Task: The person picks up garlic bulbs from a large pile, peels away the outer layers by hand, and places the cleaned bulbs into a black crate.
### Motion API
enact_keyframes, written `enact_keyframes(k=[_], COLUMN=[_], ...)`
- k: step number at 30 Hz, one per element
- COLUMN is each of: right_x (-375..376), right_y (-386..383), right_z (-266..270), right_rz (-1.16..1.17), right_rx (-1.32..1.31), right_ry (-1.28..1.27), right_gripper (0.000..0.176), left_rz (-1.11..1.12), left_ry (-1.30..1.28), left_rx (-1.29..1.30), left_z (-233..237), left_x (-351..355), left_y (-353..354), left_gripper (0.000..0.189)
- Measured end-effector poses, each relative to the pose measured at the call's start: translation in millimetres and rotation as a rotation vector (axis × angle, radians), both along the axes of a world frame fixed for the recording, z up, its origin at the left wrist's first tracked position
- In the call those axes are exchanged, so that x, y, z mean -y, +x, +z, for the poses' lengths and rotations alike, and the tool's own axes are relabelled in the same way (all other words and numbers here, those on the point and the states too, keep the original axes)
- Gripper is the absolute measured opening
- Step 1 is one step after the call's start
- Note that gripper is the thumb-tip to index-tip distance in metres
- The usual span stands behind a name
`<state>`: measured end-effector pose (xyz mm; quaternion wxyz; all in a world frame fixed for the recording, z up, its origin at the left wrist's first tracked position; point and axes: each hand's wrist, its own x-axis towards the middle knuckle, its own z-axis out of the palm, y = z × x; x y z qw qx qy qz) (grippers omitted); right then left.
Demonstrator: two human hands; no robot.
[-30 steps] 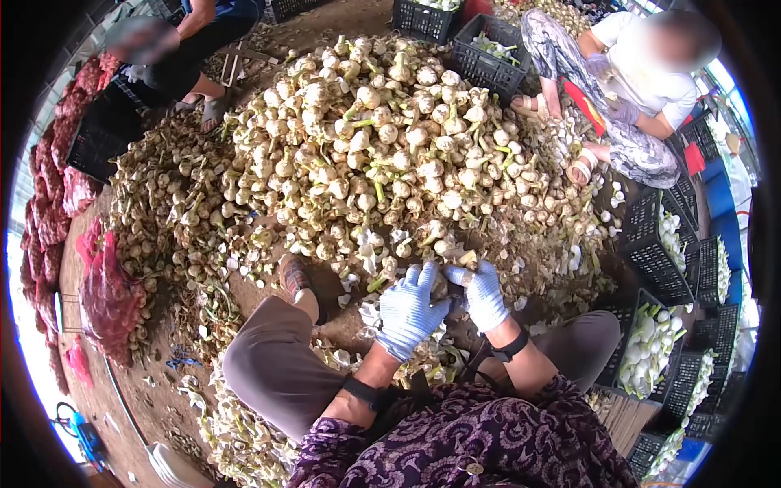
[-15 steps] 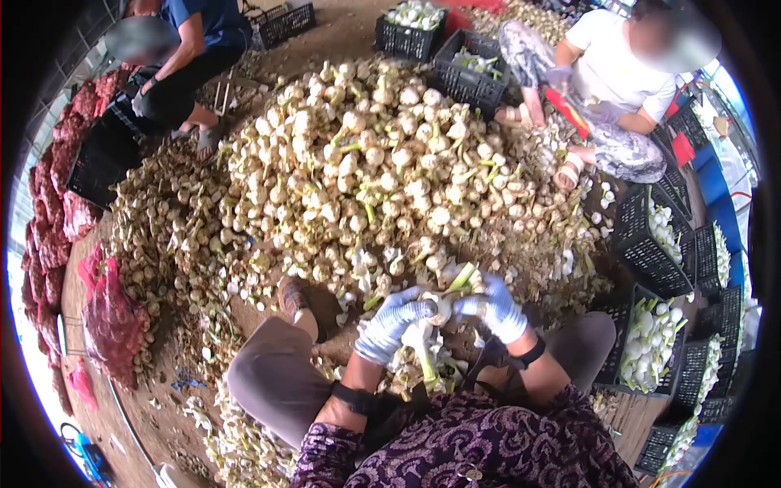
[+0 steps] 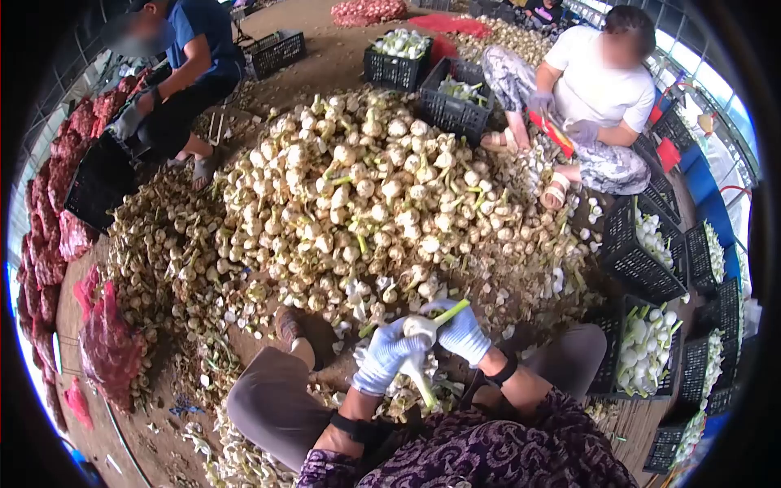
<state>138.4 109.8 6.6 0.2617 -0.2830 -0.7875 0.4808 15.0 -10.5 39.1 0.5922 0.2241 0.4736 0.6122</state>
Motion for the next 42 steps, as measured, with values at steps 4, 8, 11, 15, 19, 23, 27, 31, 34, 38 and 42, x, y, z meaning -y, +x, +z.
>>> enact_keyframes(k=[4, 8, 11, 15, 19, 23, 27, 31, 34, 38, 42], right_x=[-28.0, -32.7, -29.9, -19.2, -27.2, -27.6, -39.7, -41.1, -35.4, -45.8, -32.6], right_y=[3.4, 16.8, 22.5, -2.8, 10.8, 15.7, 20.9, 2.6, -3.7, 12.0, 11.7], right_z=[-27.1, 33.7, 15.8, 12.8, 15.8, 1.8, -23.1, -9.6, 24.3, 24.5, 39.6], right_rz=[0.176, -0.227, 0.053, 0.016, 0.122, 0.207, -0.071, -0.241, -0.477, -0.416, -0.447], right_rx=[-0.272, -0.338, -0.128, -0.481, -0.367, -0.3, -0.323, -0.375, -0.401, -0.563, -0.532], right_ry=[-0.741, -0.963, -0.758, -1.038, -1.2, -0.992, -1.154, -1.299, -1.32, -1.467, -1.304], right_gripper=[0.03, 0.034, 0.037, 0.027, 0.029, 0.032, 0.023, 0.02, 0.023, 0.03, 0.027], left_rz=[0.148, 0.287, 0.29, 0.236, 0.278, 0.233, 0.16, -0.238, -0.594, -0.469, -0.108], left_ry=[0.038, 0.1, 0.129, 0.208, -0.117, 0.041, 0.071, 0.265, -0.212, -0.556, -0.158], left_rx=[0.422, 0.17, -0.212, -0.222, 0.316, -0.015, -0.039, -0.596, -1.373, -1.471, -0.744], left_z=[-14.2, -15.7, -3.8, -3.7, -15.8, -28.0, 14.7, -4.9, -45.3, -55.2, -51.8], left_x=[1.4, -6.3, -11.7, -5.1, 1.5, -6.7, -5.0, -3.2, -2.6, -3.2, -11.0], left_y=[-4.2, -6.2, 4.6, 9.3, -12.0, -10.2, -0.6, 23.8, 17.5, -13.0, 2.4], left_gripper=[0.042, 0.035, 0.054, 0.057, 0.025, 0.018, 0.015, 0.018, 0.021, 0.031, 0.047])
